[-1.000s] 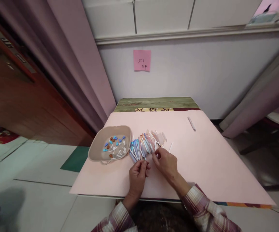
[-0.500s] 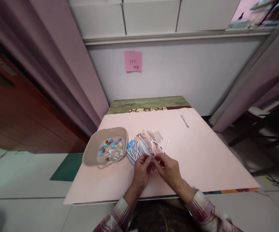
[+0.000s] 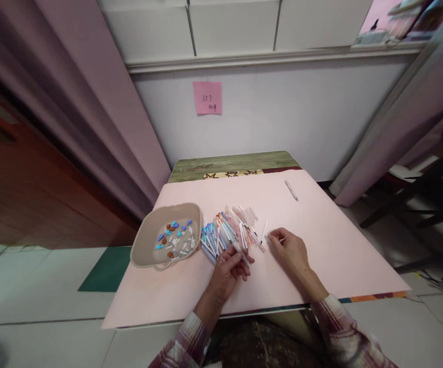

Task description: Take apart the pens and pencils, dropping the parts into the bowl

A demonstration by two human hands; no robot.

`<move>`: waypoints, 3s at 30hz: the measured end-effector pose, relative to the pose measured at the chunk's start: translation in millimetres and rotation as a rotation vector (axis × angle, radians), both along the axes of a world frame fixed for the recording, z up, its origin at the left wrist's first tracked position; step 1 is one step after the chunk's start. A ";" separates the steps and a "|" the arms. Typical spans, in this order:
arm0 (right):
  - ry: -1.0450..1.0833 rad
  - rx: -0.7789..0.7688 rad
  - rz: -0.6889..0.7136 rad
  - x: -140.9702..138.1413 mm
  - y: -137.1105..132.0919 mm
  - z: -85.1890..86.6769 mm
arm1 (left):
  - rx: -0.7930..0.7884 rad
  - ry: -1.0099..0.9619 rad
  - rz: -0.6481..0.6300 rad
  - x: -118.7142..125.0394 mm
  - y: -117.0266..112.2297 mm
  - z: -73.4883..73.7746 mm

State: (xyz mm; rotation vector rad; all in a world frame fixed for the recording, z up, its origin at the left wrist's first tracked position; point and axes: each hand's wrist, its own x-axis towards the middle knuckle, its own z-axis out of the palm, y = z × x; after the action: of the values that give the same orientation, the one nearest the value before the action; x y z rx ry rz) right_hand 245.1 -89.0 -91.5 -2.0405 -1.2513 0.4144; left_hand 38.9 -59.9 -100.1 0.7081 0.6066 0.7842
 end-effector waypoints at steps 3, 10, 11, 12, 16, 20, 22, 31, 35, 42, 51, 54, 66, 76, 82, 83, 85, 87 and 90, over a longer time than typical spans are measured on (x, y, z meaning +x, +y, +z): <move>-0.018 -0.006 0.024 -2.2 2.4 1.4 | -0.033 -0.023 0.023 -0.5 1.9 -0.8; -0.085 -0.038 0.039 -8.5 3.1 -5.8 | -0.051 -0.059 0.028 -1.6 1.9 1.6; -0.108 -0.031 0.036 -7.2 3.9 -6.9 | -0.060 -0.071 0.044 -2.1 2.6 2.1; -0.141 -0.019 0.051 -5.5 5.2 -7.4 | -0.078 -0.087 0.064 -2.7 3.5 2.5; -0.349 -0.029 0.252 0.7 12.9 -4.2 | -0.174 -0.156 0.163 -5.3 6.9 2.4; -0.502 -0.111 0.390 6.6 20.7 1.2 | -0.235 -0.182 0.211 -6.8 7.9 2.4; -0.523 -0.116 0.432 11.9 24.3 3.3 | -0.253 -0.187 0.221 -7.1 7.7 3.4; -0.531 -0.103 0.639 39.7 32.0 6.3 | -0.292 -0.199 0.217 -8.8 9.1 3.5; -0.468 -0.047 0.493 47.0 22.8 8.0 | -0.268 -0.205 0.212 -9.0 10.7 -1.5; 0.579 0.420 0.204 -19.6 -3.6 25.4 | -0.242 -0.198 0.203 -5.9 10.9 0.0; 0.823 0.536 0.188 -79.2 -17.4 19.5 | -0.237 -0.220 0.232 -6.3 9.8 -1.1; 0.752 0.556 0.175 -78.3 -19.6 17.1 | -0.252 -0.216 0.244 -7.2 9.9 -2.0; 0.164 0.606 0.290 -79.7 -26.4 20.7 | -0.215 -0.215 0.204 -9.1 8.2 0.1; 0.062 0.624 0.350 -83.0 -23.2 25.4 | -0.186 -0.231 0.160 -8.4 7.7 -2.1; 0.072 0.562 0.383 -80.0 -23.6 18.5 | -0.166 -0.232 0.173 -8.7 7.5 -4.3; 0.078 0.545 0.400 -77.1 -24.3 17.0 | -0.162 -0.220 0.176 -8.9 7.7 -4.3; 0.101 0.513 0.425 -66.9 -25.2 14.2 | -0.161 -0.191 0.183 -9.2 8.0 -3.7; 0.135 0.477 0.385 -50.9 -23.3 12.4 | -0.172 -0.169 0.198 -9.0 8.2 -2.2; 0.145 0.356 0.180 -19.4 -9.9 10.6 | -0.179 -0.156 0.207 -7.9 8.1 0.5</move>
State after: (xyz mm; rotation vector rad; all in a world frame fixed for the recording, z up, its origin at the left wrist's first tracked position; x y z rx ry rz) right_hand 225.7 -98.9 -80.9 -1.5801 -1.3187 0.3837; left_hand 31.0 -51.9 -99.6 0.4194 0.6057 0.9543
